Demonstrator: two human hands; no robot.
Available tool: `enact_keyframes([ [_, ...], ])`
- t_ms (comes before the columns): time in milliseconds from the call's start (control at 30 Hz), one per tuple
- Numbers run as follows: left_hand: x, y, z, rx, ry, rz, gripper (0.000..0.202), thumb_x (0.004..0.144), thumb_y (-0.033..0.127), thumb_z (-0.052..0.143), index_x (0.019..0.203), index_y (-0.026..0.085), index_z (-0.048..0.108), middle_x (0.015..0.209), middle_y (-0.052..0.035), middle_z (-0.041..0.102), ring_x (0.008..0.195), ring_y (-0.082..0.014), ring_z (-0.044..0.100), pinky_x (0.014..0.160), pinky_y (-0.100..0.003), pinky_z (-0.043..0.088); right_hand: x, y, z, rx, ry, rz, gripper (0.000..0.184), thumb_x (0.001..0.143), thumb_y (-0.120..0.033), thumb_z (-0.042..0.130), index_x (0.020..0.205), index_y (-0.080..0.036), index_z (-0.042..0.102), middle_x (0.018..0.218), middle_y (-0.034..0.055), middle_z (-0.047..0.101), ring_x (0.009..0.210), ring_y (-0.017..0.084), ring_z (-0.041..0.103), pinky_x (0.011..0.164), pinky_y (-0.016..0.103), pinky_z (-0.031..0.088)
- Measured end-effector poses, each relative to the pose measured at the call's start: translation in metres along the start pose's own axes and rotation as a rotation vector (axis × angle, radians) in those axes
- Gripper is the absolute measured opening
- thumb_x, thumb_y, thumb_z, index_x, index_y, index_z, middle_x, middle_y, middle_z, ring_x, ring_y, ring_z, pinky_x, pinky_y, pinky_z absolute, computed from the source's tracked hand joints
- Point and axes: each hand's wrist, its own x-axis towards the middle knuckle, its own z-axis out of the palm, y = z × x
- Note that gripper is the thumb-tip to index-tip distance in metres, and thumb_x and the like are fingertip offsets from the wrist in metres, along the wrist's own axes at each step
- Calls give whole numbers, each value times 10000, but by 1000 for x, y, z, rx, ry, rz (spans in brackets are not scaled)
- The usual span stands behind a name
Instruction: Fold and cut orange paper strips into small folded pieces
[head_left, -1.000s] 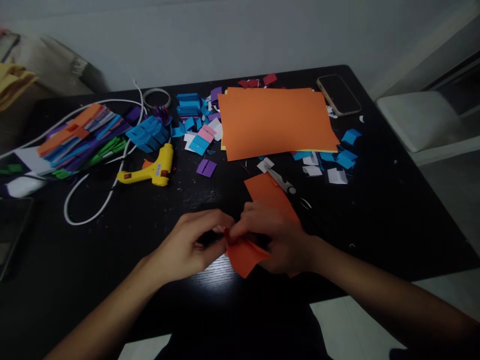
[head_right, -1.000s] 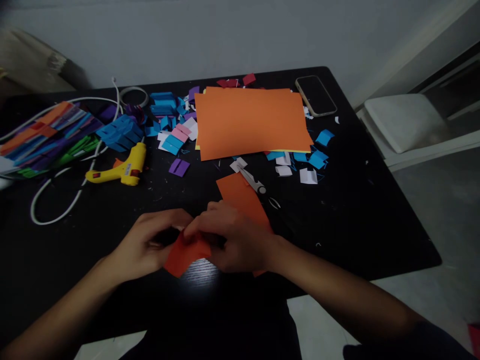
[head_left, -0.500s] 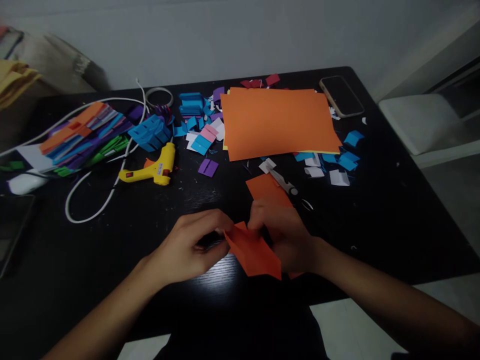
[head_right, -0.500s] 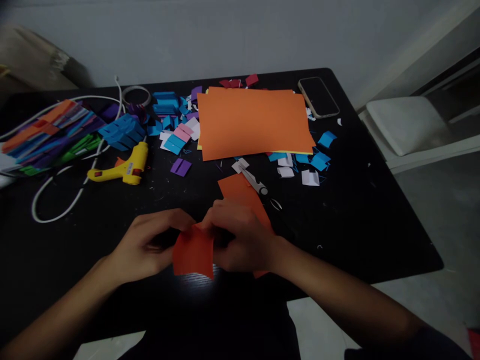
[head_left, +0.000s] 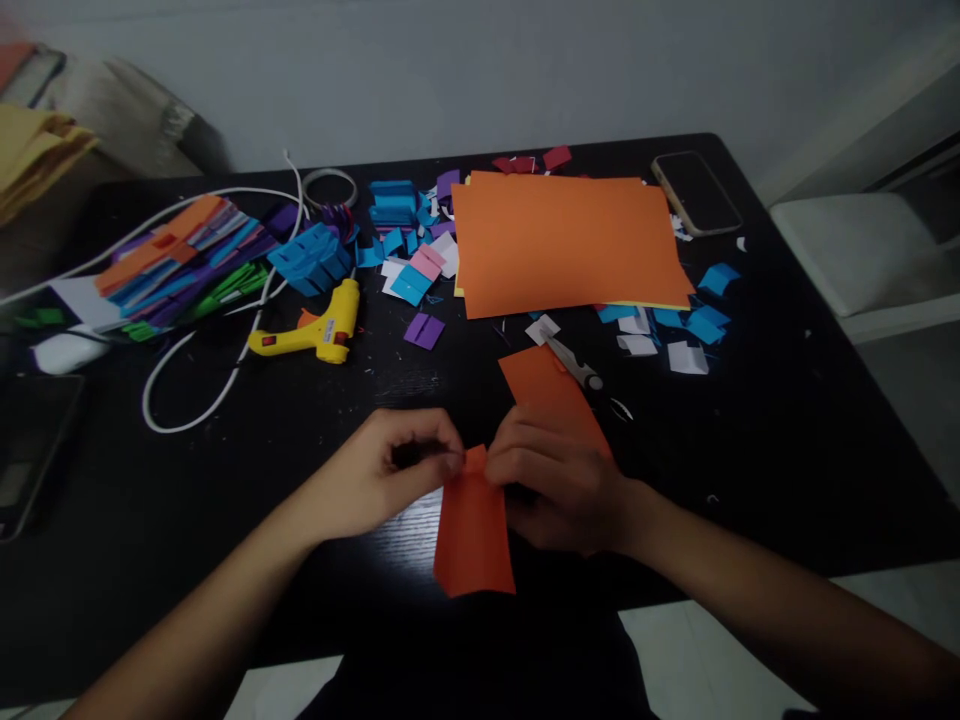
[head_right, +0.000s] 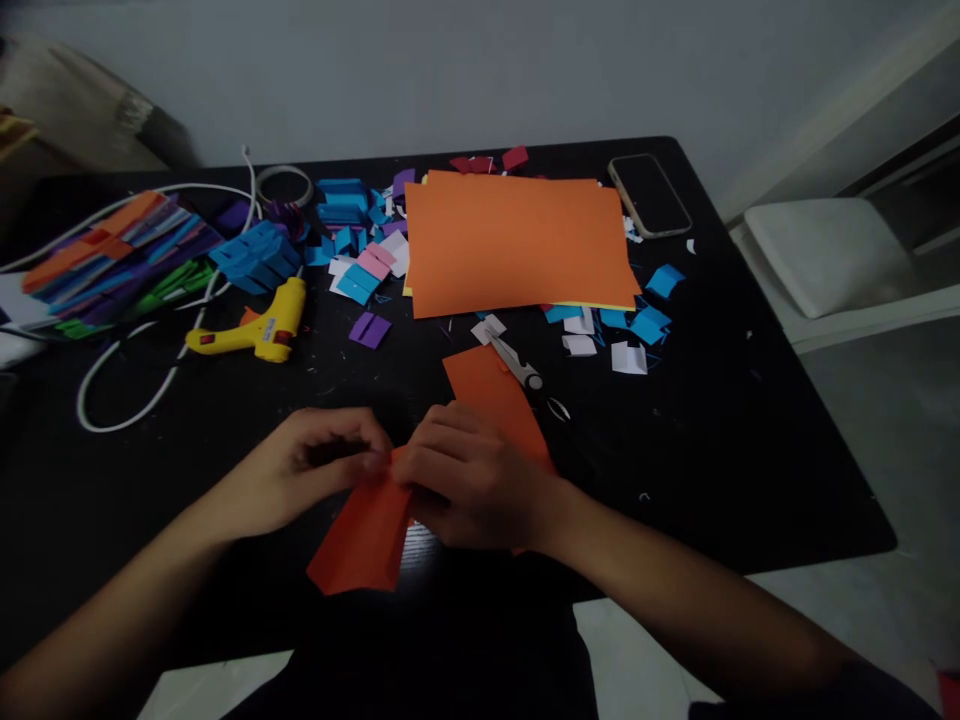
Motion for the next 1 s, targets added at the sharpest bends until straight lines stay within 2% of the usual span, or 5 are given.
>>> enact_keyframes([
  [200,0,1,-1,-100,-36,-41,145,837,73,658,921,180,606,861,12,672,759,-112,636,654,-201,498,1,-3,4,2,-50,-43,180,934,-27,605,862,-190,579,793,38,650,735,150,567,679,283,511],
  [400,0,1,3,-56,-2,19,106,885,80,670,918,179,688,843,8,714,763,-112,672,689,-205,530,-1,-6,4,56,-61,3,148,961,-53,603,981,-198,622,888,46,664,803,153,618,709,275,560],
  [600,0,-1,2,24,111,70,87,915,125,692,931,195,742,869,0,764,788,-130,717,715,-219,559,3,-8,-4,290,74,343,319,812,-29,632,1082,-193,669,1048,75,621,888,175,654,744,312,577],
  [767,0,0,3,165,183,156,97,916,125,697,951,204,742,856,11,770,756,-122,717,697,-209,556,8,-2,-6,693,19,815,135,907,-165,650,1035,-179,691,934,38,692,811,147,679,718,283,578],
  [1000,-2,-4,4,367,236,327,120,952,108,647,1026,192,691,912,-7,742,798,-115,704,738,-208,563,11,2,-7,888,24,991,157,885,-250,788,1026,-186,764,946,25,758,853,128,708,779,257,580],
])
